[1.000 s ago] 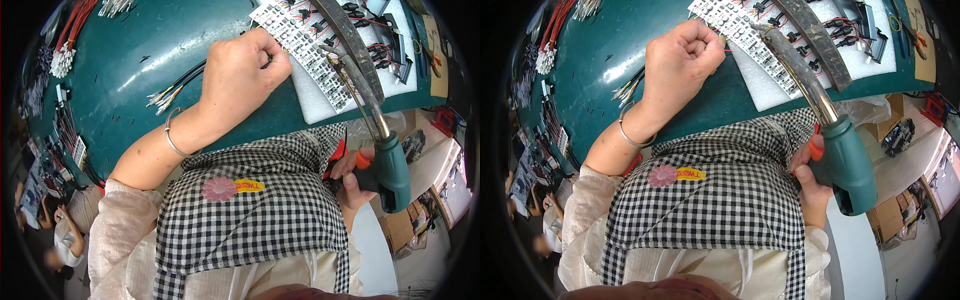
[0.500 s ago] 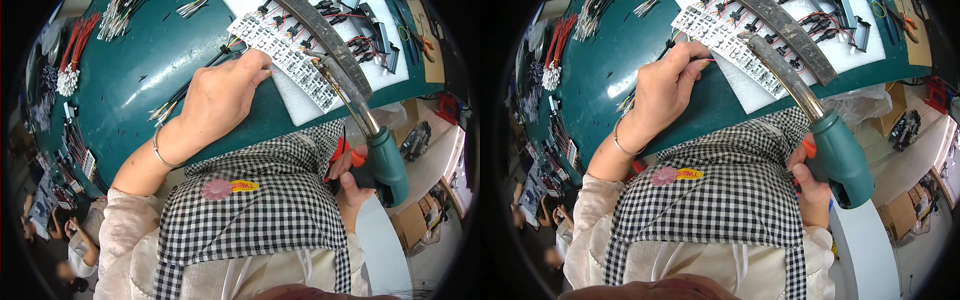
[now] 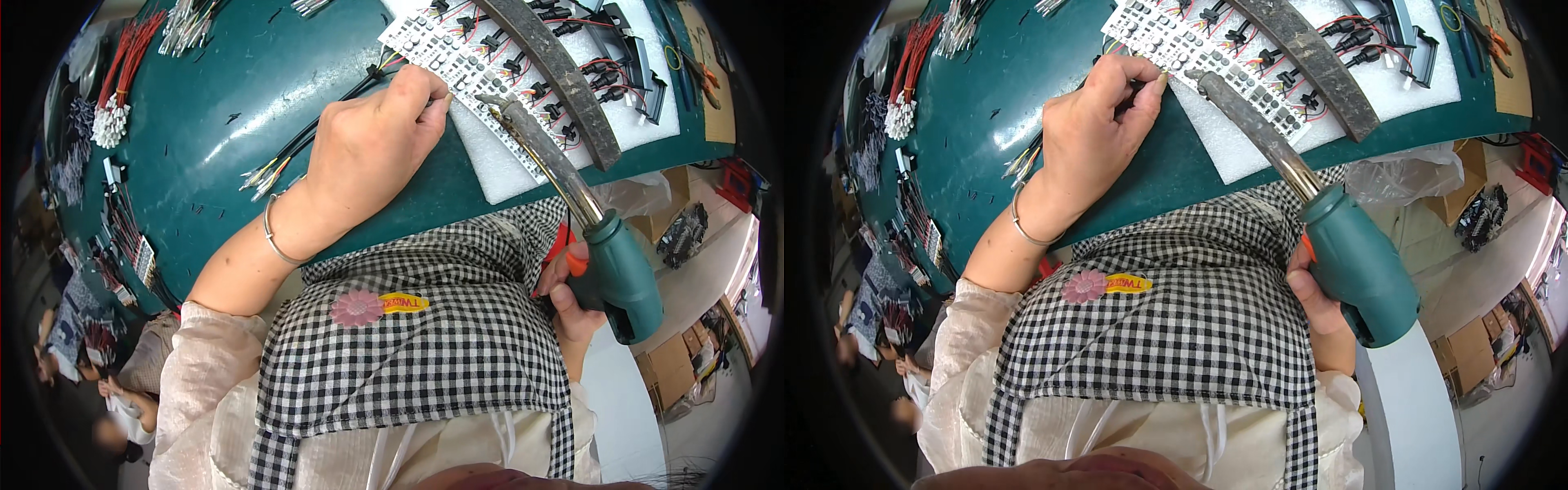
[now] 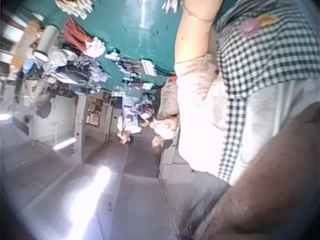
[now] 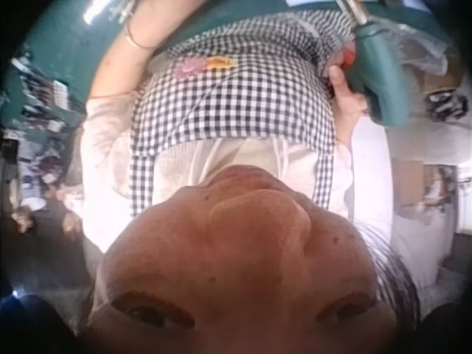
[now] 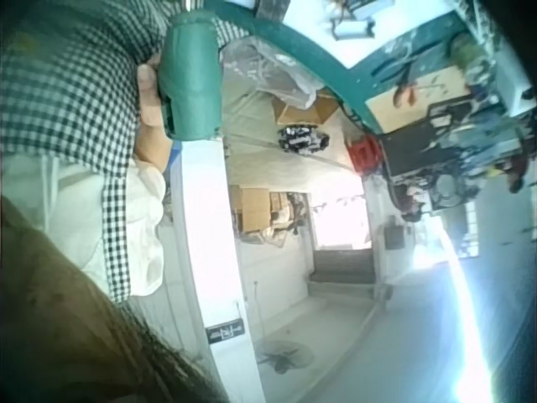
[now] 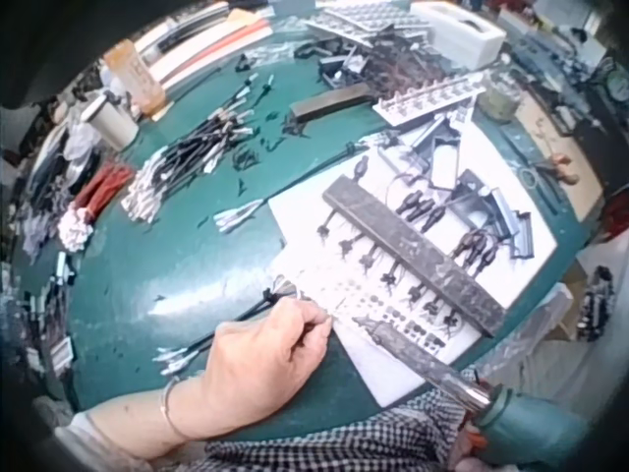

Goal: The person uses a soldering iron to attach small metal connectors to the ends of wires. They repeatedly pick up a wire, apply the soldering iron to the connection point, and place the finished wire onto a white foam board. The task involves handling multiple wires and connectors in a repetitive assembly process.

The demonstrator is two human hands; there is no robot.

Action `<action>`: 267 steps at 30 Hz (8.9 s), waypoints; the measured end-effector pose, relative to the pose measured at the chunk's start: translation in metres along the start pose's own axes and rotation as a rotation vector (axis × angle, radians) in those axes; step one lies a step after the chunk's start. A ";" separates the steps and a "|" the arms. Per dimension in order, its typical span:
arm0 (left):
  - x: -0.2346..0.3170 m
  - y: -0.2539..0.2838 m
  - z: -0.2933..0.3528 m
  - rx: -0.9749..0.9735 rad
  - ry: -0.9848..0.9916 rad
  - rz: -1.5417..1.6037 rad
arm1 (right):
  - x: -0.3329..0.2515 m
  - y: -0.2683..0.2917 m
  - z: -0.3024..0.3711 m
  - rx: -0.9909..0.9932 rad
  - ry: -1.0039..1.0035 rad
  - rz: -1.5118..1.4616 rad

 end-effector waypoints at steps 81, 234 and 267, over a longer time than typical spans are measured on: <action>0.028 0.029 -0.042 -0.423 0.759 1.230 | -0.061 -0.026 -0.055 0.017 0.459 -0.058; -0.010 -0.006 -0.009 -0.036 0.477 0.302 | -0.008 0.001 -0.012 -0.151 0.169 0.380; -0.014 -0.012 0.001 -0.102 0.622 0.418 | -0.017 0.015 -0.003 -0.003 0.084 -0.026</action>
Point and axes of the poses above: each hand's wrist, its own z-axis away from the middle knuckle, its own y-axis out of the back of the hand, x = y × z, the point moved 6 cm from there along -z, towards the middle knuckle, and after that the axes turned 10 degrees about z, right-handed, at the moved point
